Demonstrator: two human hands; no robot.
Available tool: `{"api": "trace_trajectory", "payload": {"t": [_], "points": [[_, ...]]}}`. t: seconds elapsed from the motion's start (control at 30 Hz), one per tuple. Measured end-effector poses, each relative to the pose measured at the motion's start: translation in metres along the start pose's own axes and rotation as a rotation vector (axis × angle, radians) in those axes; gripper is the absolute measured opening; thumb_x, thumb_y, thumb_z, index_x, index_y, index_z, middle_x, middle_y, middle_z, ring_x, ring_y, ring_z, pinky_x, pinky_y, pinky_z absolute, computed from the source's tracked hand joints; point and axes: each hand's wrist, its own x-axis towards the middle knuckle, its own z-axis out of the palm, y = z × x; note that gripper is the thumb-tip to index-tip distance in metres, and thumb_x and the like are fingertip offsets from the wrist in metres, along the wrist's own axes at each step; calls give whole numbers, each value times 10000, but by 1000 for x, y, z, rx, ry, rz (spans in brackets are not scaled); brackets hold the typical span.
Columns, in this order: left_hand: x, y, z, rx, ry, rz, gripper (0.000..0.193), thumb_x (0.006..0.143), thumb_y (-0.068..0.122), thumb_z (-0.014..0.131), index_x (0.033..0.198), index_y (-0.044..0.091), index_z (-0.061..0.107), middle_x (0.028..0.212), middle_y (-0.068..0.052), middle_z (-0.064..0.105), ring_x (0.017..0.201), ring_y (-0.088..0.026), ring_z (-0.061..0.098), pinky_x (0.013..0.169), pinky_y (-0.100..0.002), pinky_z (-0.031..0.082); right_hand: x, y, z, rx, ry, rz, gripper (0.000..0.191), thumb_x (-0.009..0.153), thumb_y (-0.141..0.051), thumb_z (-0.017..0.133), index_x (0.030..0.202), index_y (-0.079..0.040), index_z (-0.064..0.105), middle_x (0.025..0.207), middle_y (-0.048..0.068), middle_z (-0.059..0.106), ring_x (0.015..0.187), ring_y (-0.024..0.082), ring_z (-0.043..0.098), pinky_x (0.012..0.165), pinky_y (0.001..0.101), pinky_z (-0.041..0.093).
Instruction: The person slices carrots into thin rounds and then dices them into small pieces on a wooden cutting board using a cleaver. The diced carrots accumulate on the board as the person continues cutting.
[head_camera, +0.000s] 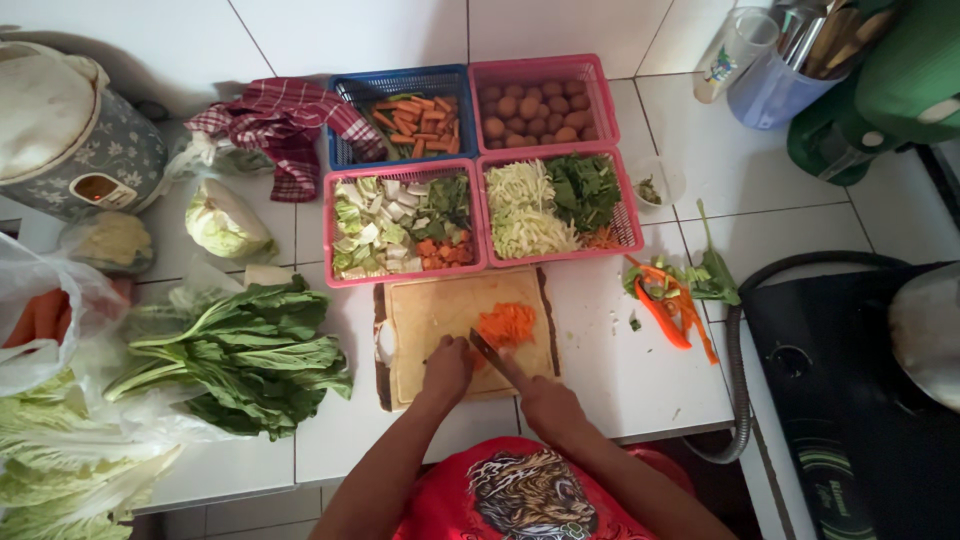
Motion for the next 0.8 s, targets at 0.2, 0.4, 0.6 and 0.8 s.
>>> {"api": "trace_trajectory", "payload": {"t": [0.2,0.4,0.6,0.8], "points": [[3,-1,-4,40,-57,26,150,854,99,624,950,32,718,900,-225,670,864,-435,670,785,-538,539,-8,-5,4,-28,17,-69,838,957,-146,499,1633,-410,79,895,179,657,710,414,680,665,561,560],[3,-7,1,-15,-78,56,129,864,95,625,916,40,729,866,-231,680,856,-439,668,788,-541,536,3,-1,10,-78,11,-60,869,954,-111,490,1645,-404,53,909,208,645,697,428,674,643,565,558],[5,-12,5,90,-68,107,123,809,57,620,882,-6,695,862,-251,685,859,-452,665,796,-547,538,0,1,5,-45,-28,-62,891,928,-84,474,1650,-396,56,903,213,657,738,427,679,693,559,554],[5,-12,4,11,-108,92,141,830,53,599,888,-2,715,856,-263,693,851,-465,663,784,-565,527,0,-4,5,-41,-32,-63,877,938,-98,492,1648,-388,67,949,210,663,770,437,680,706,563,551]]}}
